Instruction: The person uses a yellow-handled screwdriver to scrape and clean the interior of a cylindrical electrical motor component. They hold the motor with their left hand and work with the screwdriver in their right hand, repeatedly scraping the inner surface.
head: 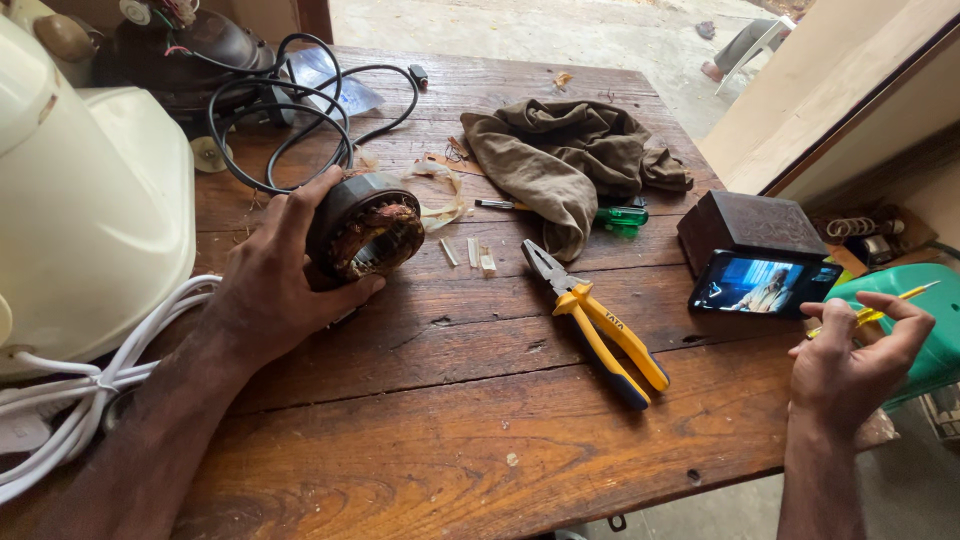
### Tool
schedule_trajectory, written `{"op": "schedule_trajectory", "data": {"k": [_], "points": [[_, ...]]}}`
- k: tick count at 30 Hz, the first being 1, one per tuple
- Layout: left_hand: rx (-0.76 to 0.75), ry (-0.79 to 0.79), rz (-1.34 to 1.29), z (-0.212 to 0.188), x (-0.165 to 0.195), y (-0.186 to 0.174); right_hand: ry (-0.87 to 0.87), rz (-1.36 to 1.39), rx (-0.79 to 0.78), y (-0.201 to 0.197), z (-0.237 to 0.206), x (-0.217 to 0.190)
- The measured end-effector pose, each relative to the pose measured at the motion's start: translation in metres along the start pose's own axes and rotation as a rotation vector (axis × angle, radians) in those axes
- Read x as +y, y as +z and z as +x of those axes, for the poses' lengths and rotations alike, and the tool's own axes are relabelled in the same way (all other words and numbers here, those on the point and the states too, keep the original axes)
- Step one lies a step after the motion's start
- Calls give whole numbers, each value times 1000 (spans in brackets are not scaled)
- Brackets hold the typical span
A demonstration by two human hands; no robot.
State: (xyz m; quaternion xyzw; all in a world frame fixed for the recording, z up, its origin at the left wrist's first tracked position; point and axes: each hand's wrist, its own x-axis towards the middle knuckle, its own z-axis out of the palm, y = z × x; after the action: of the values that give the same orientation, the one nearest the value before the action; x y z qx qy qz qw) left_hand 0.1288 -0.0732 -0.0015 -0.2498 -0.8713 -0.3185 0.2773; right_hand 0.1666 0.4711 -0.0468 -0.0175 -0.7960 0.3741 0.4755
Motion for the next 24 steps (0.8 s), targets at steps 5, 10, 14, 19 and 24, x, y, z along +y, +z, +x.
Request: {"op": "schedule_trajectory", "data": {"k": [5, 10, 14, 19, 24], "points": [[-2, -2, -7, 0, 0, 1, 3, -16, 7, 1, 0, 1], [-19, -38, -25, 0, -2, 3, 18, -56, -6, 2, 2, -10], [-20, -47, -26, -1, -4, 3, -1, -24, 14, 4, 1, -17], [-5, -13, -5, -1, -4, 1, -21, 32, 22, 5, 0, -16], [-13, -16, -24, 0, -6, 2, 0, -23, 1, 3, 0, -10]]}}
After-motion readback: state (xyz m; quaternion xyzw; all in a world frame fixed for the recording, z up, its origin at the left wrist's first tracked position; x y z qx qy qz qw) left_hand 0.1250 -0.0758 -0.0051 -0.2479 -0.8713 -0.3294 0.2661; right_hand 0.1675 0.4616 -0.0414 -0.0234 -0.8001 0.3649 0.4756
